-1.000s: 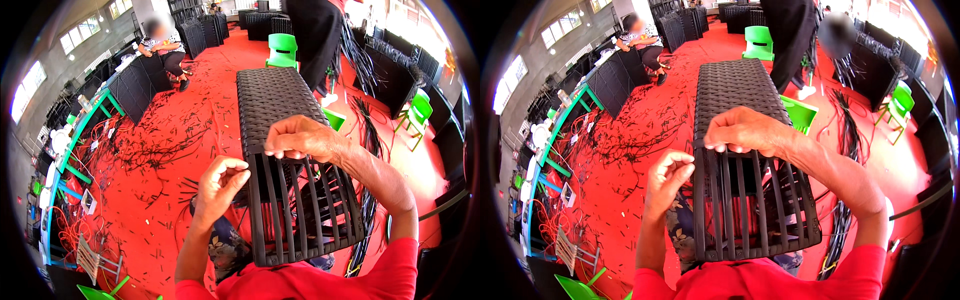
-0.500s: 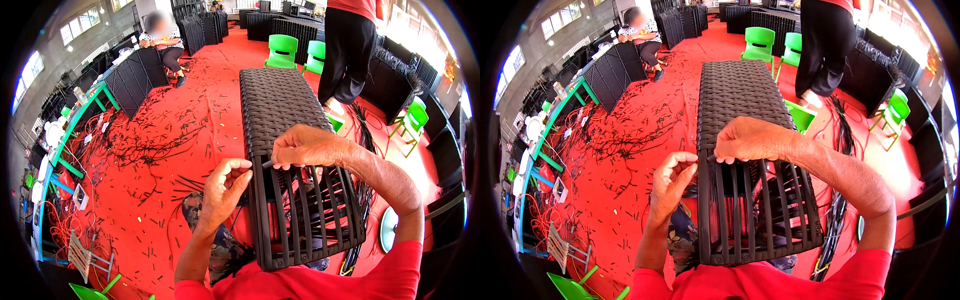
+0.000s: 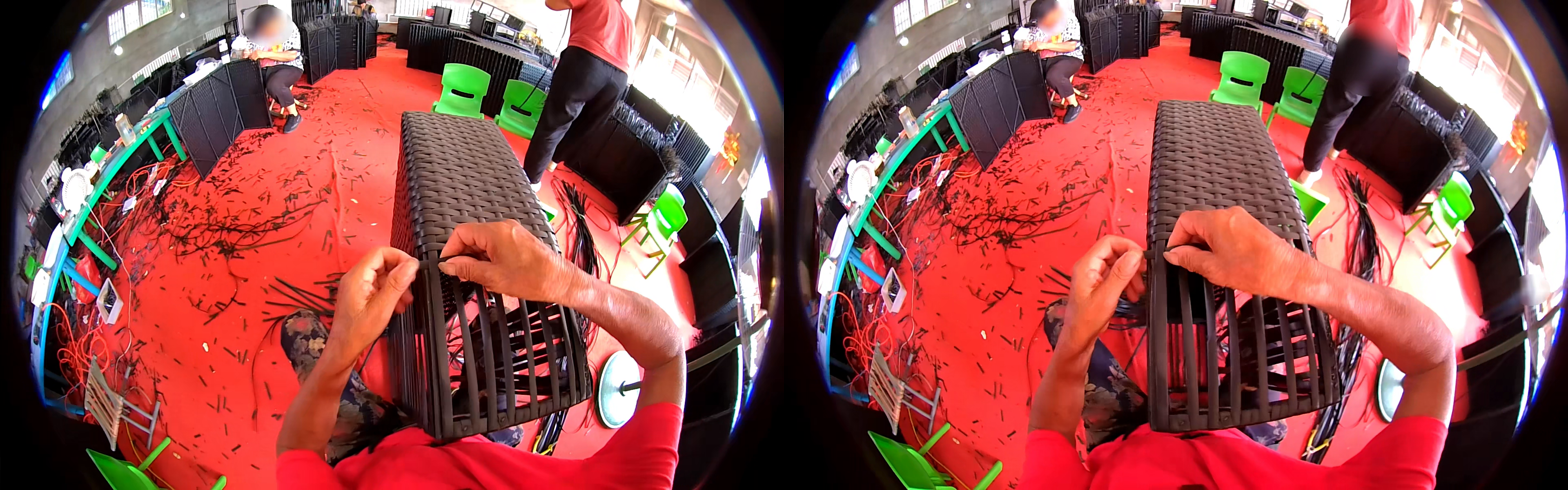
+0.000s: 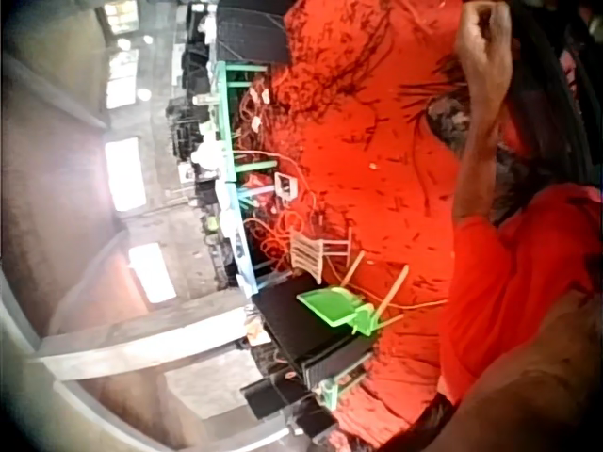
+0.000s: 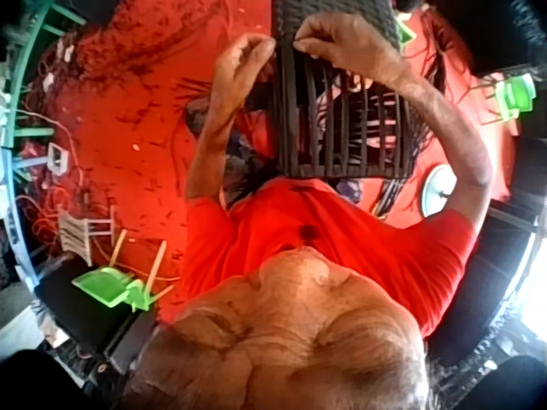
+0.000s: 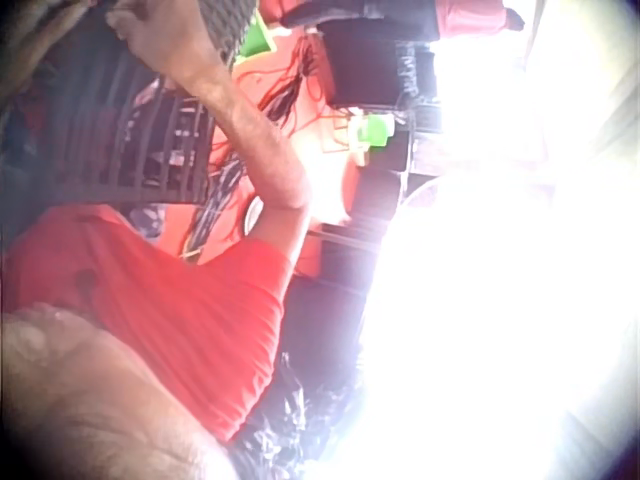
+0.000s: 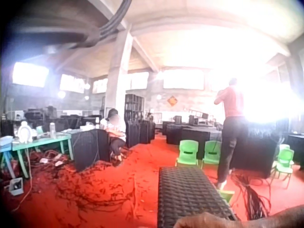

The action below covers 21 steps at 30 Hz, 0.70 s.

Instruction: The person weaves dark plastic strips into the frame of a piece of furniture, pulling each strip through the lattice and securing it.

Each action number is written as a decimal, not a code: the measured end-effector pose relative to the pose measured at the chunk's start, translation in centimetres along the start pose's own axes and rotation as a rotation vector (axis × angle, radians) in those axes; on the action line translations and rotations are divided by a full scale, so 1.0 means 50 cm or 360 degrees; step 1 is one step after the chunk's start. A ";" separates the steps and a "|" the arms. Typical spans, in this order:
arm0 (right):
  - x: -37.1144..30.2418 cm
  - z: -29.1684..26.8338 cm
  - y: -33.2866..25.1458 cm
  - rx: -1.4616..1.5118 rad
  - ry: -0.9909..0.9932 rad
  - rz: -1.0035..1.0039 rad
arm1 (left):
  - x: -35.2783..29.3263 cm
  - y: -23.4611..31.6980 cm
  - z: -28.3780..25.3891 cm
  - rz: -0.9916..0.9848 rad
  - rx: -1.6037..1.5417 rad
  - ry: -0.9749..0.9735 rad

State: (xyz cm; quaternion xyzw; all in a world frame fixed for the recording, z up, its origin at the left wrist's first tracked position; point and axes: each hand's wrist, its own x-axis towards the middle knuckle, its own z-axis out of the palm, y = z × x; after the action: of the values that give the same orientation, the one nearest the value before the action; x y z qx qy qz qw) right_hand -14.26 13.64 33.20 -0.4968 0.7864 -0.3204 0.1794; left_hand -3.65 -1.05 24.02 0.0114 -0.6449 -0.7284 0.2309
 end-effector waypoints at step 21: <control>0.030 -0.016 -0.038 -0.0384 0.0133 -0.0151 | 0.026 -0.145 -0.035 -0.0312 -0.1298 -0.0334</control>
State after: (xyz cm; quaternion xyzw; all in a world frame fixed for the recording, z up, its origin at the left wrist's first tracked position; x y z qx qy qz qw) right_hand -14.13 11.96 35.13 -0.5377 0.8016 -0.2519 0.0700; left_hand -6.61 -2.72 17.24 -0.0936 -0.3202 -0.9394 0.0793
